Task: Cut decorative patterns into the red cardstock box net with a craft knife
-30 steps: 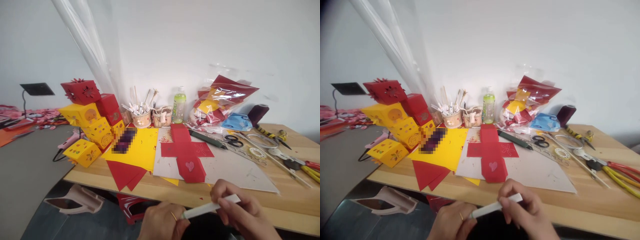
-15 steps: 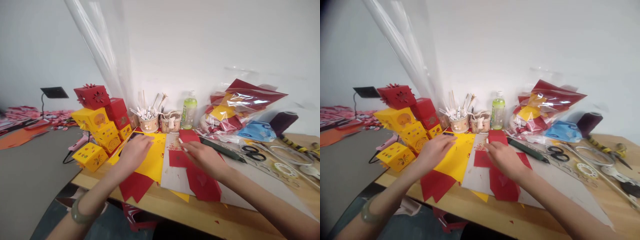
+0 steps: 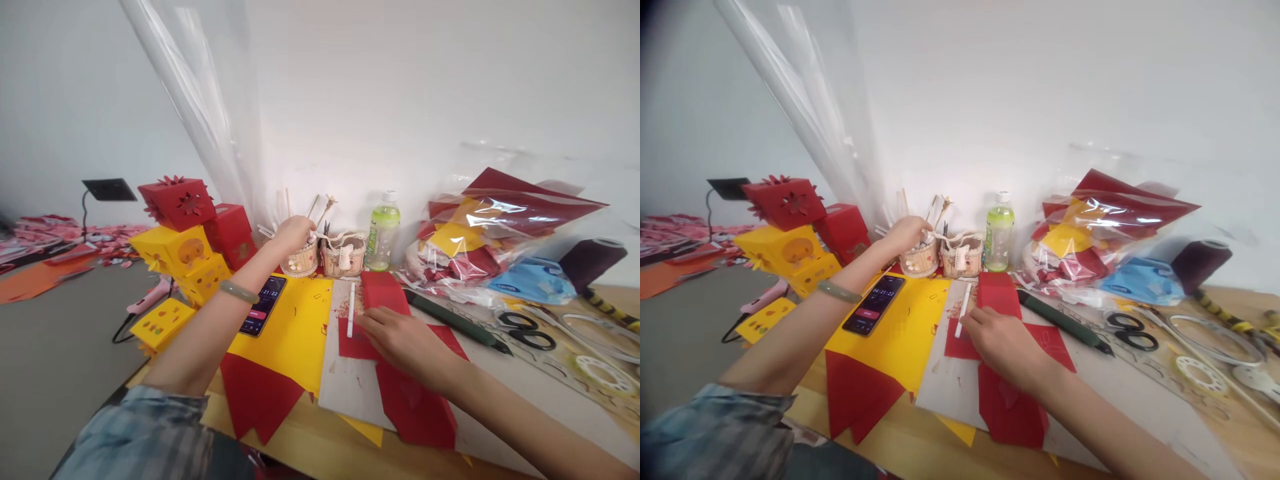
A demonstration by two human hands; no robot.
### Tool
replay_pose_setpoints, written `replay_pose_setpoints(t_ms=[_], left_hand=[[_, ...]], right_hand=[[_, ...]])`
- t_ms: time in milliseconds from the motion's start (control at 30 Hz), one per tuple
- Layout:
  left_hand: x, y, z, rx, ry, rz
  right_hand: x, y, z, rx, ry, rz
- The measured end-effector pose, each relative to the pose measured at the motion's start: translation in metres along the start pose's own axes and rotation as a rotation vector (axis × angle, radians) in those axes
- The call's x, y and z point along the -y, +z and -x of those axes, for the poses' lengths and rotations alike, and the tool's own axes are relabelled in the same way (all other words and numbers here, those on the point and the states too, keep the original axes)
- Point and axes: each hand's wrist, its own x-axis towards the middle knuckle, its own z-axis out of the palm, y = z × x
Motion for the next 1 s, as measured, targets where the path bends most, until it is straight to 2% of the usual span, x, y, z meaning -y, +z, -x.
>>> replay_pose_setpoints(t_ms=[100,233,333,433,533,567,633,667,700,733,800,867,933,1000], left_hand=[[0.004,0.003,-0.005,0.123,0.061,-0.052],[0.001,-0.015,-0.011,0.129,0.097,-0.085],[-0.007,-0.043,-0.016,0.041,0.110,-0.067],[-0.027,-0.074,-0.015,-0.113,0.115,-0.001],[-0.063,-0.092,0.006,-0.317,0.097,0.126],[-0.078,-0.093,0.019,-0.377,0.083,0.174],[-0.108,-0.087,0.052,-0.418,0.079,0.271],[-0.123,-0.080,0.071,-0.422,0.096,0.341],[-0.137,-0.073,0.090,-0.404,0.105,0.512],[-0.149,-0.065,0.108,-0.379,0.149,0.562],[-0.167,-0.051,0.139,-0.322,0.192,0.601],[-0.177,-0.042,0.158,-0.231,0.253,0.574],[-0.182,-0.036,0.169,-0.173,0.382,0.444],[-0.184,-0.033,0.174,-0.140,0.523,0.238]], right_hand=[[0.001,-0.011,0.012,-0.008,-0.001,-0.026],[-0.001,-0.022,0.025,-0.052,0.021,-0.091],[-0.005,-0.027,0.030,-0.095,0.055,-0.181],[-0.005,-0.030,0.032,-0.130,0.141,-0.327],[0.003,-0.033,0.031,-0.096,0.284,-0.698],[0.007,-0.035,0.031,-0.074,0.329,-0.898],[0.015,-0.038,0.033,-0.084,0.373,-1.333],[0.019,-0.040,0.035,-0.124,0.372,-1.521],[0.023,-0.042,0.038,-0.184,0.355,-1.665],[0.027,-0.044,0.042,-0.254,0.342,-1.759],[0.034,-0.049,0.051,-0.359,0.374,-1.849],[0.042,-0.052,0.059,-0.399,0.485,-1.873],[0.049,-0.052,0.067,-0.385,0.609,-1.862],[0.056,-0.051,0.072,-0.355,0.677,-1.839]])
